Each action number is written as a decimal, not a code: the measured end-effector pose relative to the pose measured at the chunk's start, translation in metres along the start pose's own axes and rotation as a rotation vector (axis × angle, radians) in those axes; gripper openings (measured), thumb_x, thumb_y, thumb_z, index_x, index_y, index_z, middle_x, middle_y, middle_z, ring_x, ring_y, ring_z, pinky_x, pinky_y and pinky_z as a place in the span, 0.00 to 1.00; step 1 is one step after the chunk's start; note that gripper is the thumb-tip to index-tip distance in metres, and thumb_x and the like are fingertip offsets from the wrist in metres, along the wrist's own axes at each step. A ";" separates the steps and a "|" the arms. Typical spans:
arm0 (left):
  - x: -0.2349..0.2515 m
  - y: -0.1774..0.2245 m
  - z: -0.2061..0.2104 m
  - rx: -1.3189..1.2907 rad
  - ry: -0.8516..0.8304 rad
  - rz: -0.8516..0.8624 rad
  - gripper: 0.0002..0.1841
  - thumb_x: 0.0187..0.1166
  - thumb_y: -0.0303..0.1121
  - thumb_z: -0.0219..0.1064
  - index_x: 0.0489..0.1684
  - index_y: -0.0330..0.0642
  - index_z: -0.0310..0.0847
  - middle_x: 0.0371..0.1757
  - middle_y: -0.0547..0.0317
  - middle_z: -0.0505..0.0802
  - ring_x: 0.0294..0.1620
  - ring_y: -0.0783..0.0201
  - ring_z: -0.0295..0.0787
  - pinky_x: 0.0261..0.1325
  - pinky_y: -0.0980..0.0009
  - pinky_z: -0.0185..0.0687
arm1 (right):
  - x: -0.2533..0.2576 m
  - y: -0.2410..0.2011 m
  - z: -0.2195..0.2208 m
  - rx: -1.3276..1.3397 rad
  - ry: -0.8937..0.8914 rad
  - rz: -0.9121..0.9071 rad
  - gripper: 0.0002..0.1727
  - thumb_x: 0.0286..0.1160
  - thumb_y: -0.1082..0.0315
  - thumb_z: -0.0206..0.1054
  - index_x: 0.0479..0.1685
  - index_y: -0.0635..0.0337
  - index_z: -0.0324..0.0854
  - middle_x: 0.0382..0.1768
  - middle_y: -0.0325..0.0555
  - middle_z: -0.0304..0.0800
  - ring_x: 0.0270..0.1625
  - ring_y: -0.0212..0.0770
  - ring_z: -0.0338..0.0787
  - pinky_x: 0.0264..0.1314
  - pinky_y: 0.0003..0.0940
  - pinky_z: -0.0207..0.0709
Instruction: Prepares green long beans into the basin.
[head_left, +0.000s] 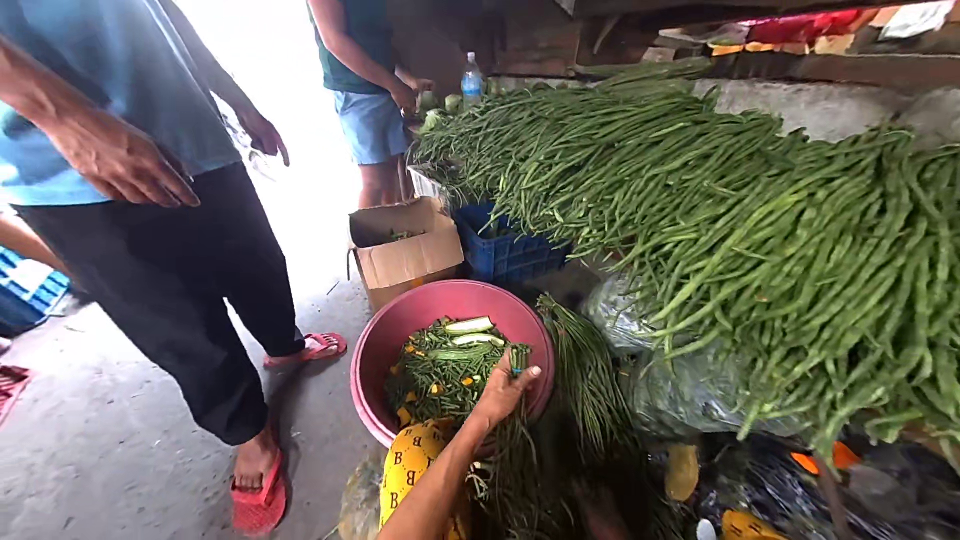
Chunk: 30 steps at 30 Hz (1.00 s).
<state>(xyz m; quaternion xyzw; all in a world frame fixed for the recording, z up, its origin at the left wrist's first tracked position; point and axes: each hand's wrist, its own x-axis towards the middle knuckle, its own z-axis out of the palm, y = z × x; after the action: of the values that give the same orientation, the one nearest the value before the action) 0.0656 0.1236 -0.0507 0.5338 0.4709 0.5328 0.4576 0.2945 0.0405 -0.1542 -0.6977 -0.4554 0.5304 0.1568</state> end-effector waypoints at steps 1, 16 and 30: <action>0.002 -0.003 -0.003 -0.036 0.049 0.007 0.23 0.82 0.28 0.67 0.72 0.25 0.68 0.49 0.50 0.89 0.38 0.70 0.88 0.48 0.73 0.87 | 0.003 0.006 0.002 -0.039 -0.006 0.005 0.37 0.93 0.46 0.49 0.80 0.75 0.66 0.70 0.76 0.78 0.68 0.65 0.82 0.72 0.62 0.73; 0.037 0.016 -0.060 0.027 0.081 0.025 0.13 0.75 0.26 0.72 0.51 0.33 0.77 0.31 0.65 0.89 0.24 0.75 0.84 0.32 0.78 0.85 | -0.018 -0.196 -0.006 -0.194 0.275 -0.818 0.25 0.88 0.68 0.57 0.79 0.73 0.67 0.63 0.70 0.86 0.60 0.64 0.90 0.64 0.60 0.81; 0.039 0.011 -0.076 0.197 0.072 0.089 0.11 0.75 0.30 0.72 0.47 0.32 0.82 0.32 0.65 0.89 0.29 0.77 0.85 0.41 0.77 0.85 | 0.026 -0.253 -0.005 -0.616 0.477 -1.525 0.17 0.79 0.69 0.63 0.61 0.63 0.88 0.44 0.60 0.93 0.42 0.62 0.95 0.39 0.55 0.88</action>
<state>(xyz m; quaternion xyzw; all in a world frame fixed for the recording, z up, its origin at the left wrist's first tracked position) -0.0107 0.1598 -0.0333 0.5770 0.5130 0.5226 0.3616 0.1811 0.1987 0.0099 -0.3050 -0.8788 -0.0288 0.3658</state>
